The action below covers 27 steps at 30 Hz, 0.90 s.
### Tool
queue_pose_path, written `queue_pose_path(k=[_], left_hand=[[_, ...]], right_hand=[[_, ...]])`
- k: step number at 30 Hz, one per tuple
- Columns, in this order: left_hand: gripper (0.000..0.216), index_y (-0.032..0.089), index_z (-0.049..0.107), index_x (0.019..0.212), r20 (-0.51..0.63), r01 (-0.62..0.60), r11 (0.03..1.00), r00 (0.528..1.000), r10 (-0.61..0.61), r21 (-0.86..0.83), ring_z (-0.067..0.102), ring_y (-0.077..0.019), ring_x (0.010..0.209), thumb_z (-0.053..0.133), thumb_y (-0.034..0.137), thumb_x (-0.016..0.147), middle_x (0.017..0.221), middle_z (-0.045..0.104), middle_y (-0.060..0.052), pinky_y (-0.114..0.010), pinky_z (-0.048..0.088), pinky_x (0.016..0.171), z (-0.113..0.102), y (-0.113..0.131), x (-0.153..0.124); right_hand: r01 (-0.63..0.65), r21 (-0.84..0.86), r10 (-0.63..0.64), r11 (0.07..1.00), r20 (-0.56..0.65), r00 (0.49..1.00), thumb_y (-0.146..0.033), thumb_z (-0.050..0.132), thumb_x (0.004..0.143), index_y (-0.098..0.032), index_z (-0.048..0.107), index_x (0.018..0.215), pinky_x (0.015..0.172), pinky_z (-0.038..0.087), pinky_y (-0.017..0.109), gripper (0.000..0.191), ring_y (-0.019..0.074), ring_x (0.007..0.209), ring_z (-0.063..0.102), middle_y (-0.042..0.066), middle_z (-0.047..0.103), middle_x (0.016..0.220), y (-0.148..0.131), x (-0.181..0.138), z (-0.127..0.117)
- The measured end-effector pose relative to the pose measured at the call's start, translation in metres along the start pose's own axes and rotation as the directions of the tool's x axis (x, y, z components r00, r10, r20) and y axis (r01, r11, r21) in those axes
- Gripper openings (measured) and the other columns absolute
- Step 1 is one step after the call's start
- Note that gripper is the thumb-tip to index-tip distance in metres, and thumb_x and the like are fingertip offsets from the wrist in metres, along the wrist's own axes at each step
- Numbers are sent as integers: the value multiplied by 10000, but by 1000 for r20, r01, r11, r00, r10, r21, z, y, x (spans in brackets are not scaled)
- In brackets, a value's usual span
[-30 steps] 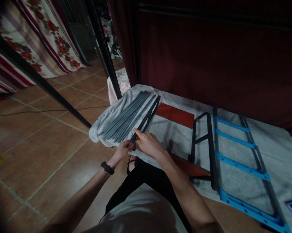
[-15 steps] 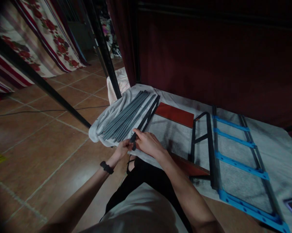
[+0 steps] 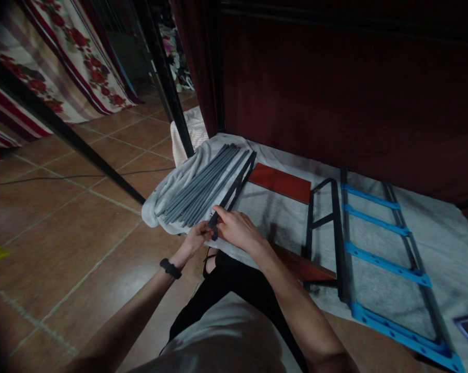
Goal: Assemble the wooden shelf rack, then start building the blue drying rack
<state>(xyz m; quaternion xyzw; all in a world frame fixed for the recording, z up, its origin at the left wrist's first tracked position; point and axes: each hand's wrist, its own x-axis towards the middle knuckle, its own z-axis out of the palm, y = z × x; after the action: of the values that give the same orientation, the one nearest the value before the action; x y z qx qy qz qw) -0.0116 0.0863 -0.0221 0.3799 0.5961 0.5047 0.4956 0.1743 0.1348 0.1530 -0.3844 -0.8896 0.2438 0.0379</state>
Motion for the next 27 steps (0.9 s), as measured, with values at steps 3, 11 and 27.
queue_pose_path(k=[3, 11, 27], left_hand=[[123, 168, 662, 717, 17, 8, 1000, 1000, -8, 12, 477, -108, 509, 734, 266, 700, 567, 593, 15, -229, 384, 529, -1, -2, 0], [139, 174, 638, 690, 38, -46, 998, 998, 44, 33, 561, -133, 637, 759, 220, 639, 654, 643, 0, -244, 447, 635, -3, -3, 2], [79, 160, 668, 689, -1, -60, 996, 998, 61, 62, 512, -119, 590, 729, 189, 648, 606, 601, 21, -238, 402, 596, -5, 11, 1]], right_hand=[[1, 3, -2, 1000, 7, 1000, -218, 467, 964, -257, 453, 1555, 928, 498, 301, 592, 235, 1122, 719, 68, 771, 1206, -1, 0, 1], [4, -2, -4, 1000, -10, 1000, -226, 469, 962, -255, 461, 1550, 921, 500, 310, 589, 241, 1102, 725, 79, 773, 1199, 1, 1, 5], [14, 5, -14, 1000, -4, 1000, -196, 471, 956, -244, 461, 1549, 923, 496, 303, 594, 235, 1114, 724, 77, 775, 1200, 0, 1, 9]])
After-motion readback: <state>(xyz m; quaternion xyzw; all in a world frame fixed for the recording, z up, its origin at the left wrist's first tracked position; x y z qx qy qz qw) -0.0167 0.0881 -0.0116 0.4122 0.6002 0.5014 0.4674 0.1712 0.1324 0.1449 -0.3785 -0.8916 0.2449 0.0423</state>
